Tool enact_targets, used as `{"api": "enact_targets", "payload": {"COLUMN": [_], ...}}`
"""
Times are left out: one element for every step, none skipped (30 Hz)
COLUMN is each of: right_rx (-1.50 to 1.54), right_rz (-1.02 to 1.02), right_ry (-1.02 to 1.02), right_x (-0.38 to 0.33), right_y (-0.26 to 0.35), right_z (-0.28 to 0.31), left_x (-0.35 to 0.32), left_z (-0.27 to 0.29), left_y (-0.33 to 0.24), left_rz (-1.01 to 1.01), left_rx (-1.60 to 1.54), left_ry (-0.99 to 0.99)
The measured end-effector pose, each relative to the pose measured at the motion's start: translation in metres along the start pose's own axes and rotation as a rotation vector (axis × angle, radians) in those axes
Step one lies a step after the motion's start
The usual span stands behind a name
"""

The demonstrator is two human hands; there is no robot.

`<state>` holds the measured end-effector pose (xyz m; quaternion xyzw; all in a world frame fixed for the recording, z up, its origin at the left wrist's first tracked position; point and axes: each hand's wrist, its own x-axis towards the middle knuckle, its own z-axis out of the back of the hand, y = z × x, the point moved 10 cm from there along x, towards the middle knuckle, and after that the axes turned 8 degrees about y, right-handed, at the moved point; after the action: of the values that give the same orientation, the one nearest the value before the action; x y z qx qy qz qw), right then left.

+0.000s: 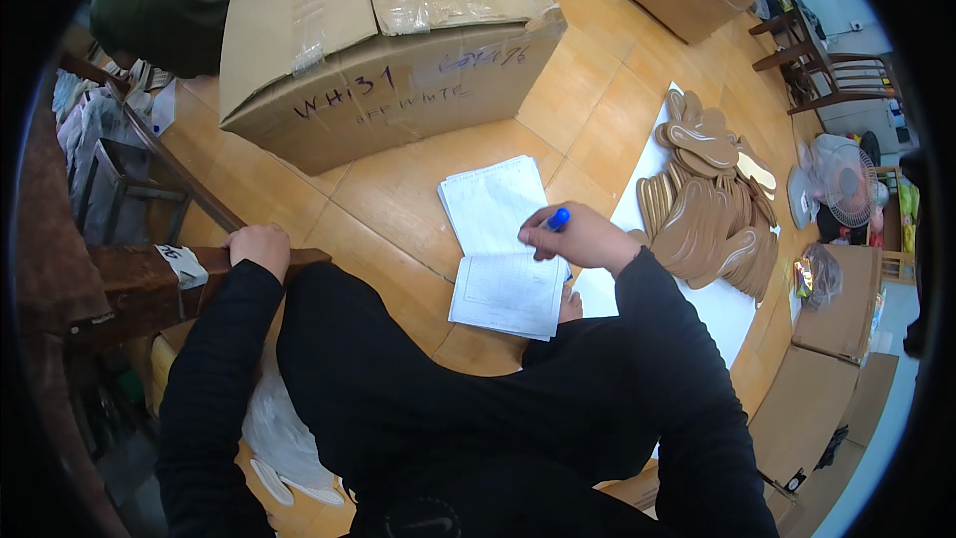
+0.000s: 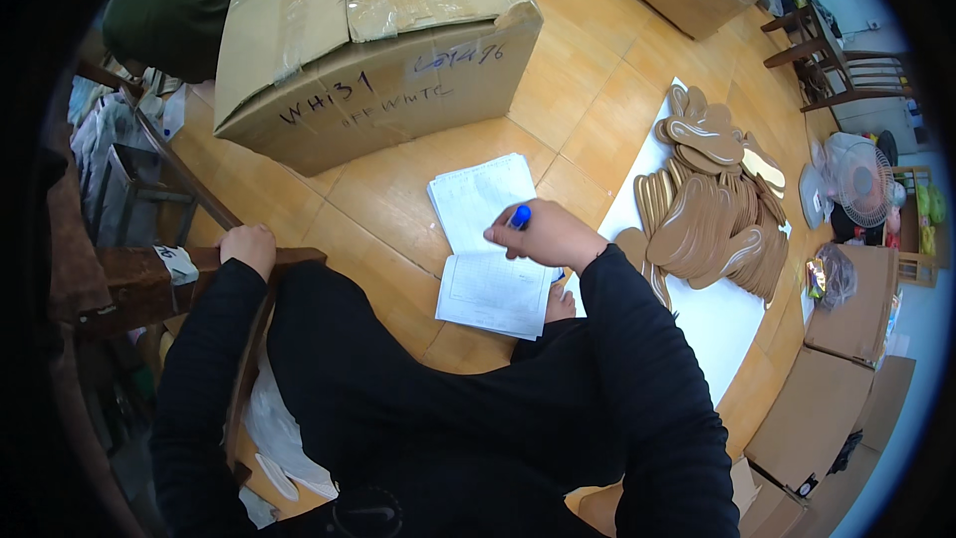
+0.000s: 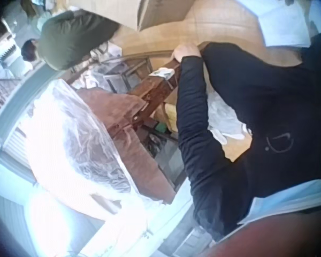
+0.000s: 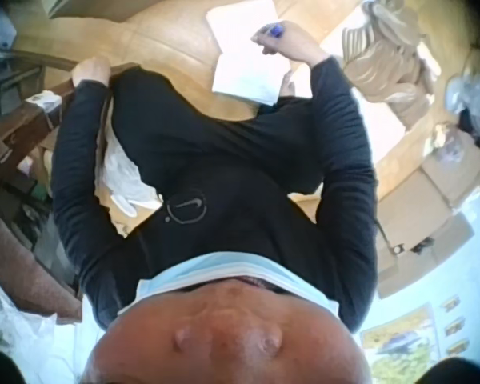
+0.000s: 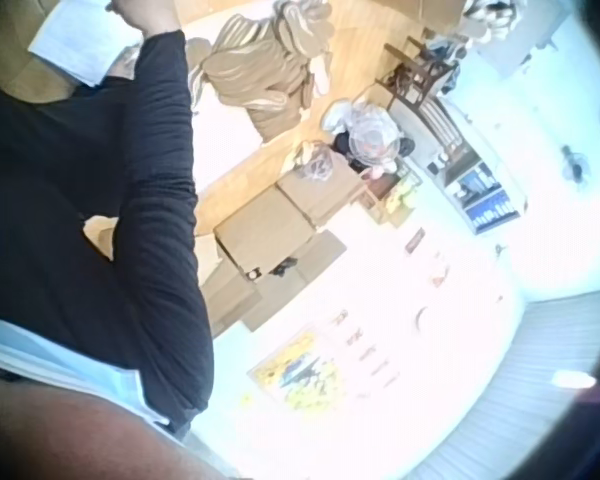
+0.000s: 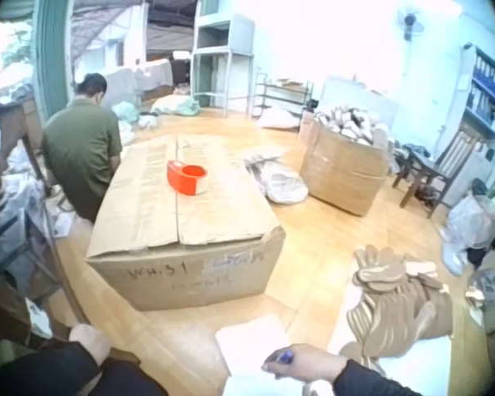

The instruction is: The person packs white slippers into a cardboard box, seals it with tape, and writes identification codes on the box using a marker.

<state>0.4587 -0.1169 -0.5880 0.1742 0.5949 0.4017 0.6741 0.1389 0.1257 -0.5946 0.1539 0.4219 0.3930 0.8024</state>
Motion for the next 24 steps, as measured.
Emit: {"api": "enact_targets", "payload": {"right_rx": [-0.041,-0.096,-0.133,-0.158,-0.168,-0.191,-0.209,-0.229,-0.182,-0.128,-0.073,-0.006,-0.028,-0.040,-0.054,-0.084,-0.113,-0.137,-0.142,-0.147,-0.154,-0.117,-0.085,-0.055], "right_rz": [0.019,-0.046,-0.045,-0.041,-0.057,-0.021,-0.015,-0.033,-0.023,-0.022,-0.020,-0.010,-0.040,-0.062,-0.110,-0.072,-0.062,-0.095,-0.094,-0.131,-0.167,-0.137,-0.104,-0.071], "right_ry": [-0.070,-0.128,-0.191,-0.246,-0.253,-0.269,-0.278,-0.279,-0.272,-0.282,-0.291,-0.290,-0.321,-0.342,-0.371,-0.378,-0.393,-0.406,-0.403,-0.402,-0.401,-0.411,-0.419,-0.424], "right_x": [-0.005,-0.009,-0.013,-0.017,-0.019,-0.020,-0.021,-0.022,-0.021,-0.021,-0.020,-0.020,-0.020,-0.021,-0.022,-0.022,-0.022,-0.023,-0.022,-0.022,-0.021,-0.019,-0.018,-0.016], "right_y": [0.006,0.003,0.004,0.005,0.002,0.003,0.000,-0.005,-0.009,-0.013,-0.016,-0.018,-0.020,-0.021,-0.023,-0.016,-0.011,-0.011,-0.008,-0.008,-0.009,-0.005,-0.001,0.002], "right_z": [0.007,0.011,0.018,0.023,0.025,0.027,0.028,0.029,0.029,0.030,0.032,0.032,0.037,0.040,0.045,0.048,0.052,0.056,0.058,0.061,0.062,0.063,0.064,0.063], "left_x": [0.001,0.001,0.001,0.002,0.002,0.002,0.002,0.004,0.005,0.006,0.007,0.006,0.005,0.003,-0.001,-0.005,-0.013,-0.023,-0.033,-0.040,-0.042,-0.052,-0.053,-0.058], "left_z": [-0.001,-0.002,-0.001,0.000,-0.001,-0.001,0.000,-0.005,-0.009,-0.009,-0.011,-0.010,-0.009,-0.006,-0.003,0.003,0.021,0.043,0.059,0.068,0.060,0.071,0.080,0.106], "left_y": [0.001,-0.002,-0.002,-0.003,-0.003,-0.003,-0.001,-0.004,-0.006,-0.004,-0.006,-0.004,-0.001,0.001,0.005,0.006,0.000,-0.006,-0.009,-0.023,-0.057,-0.086,-0.123,-0.147], "left_rz": [0.016,-0.006,-0.008,-0.007,-0.002,0.009,0.042,0.012,0.001,0.017,-0.019,-0.027,-0.030,-0.038,-0.037,-0.032,-0.101,-0.166,-0.164,-0.245,-0.321,-0.388,-0.465,-0.594], "left_rx": [0.028,0.043,0.070,0.094,0.101,0.104,0.118,0.121,0.136,0.170,0.120,0.095,0.080,0.009,-0.053,-0.121,-0.322,-0.526,-0.708,-1.149,-1.734,-1.823,-1.888,-1.823], "left_ry": [-0.009,-0.011,-0.033,-0.058,-0.069,-0.082,-0.105,-0.056,-0.021,-0.016,0.018,0.024,0.052,0.063,0.096,0.104,-0.001,-0.129,-0.230,-0.238,-0.010,-0.019,0.062,-0.136]}}
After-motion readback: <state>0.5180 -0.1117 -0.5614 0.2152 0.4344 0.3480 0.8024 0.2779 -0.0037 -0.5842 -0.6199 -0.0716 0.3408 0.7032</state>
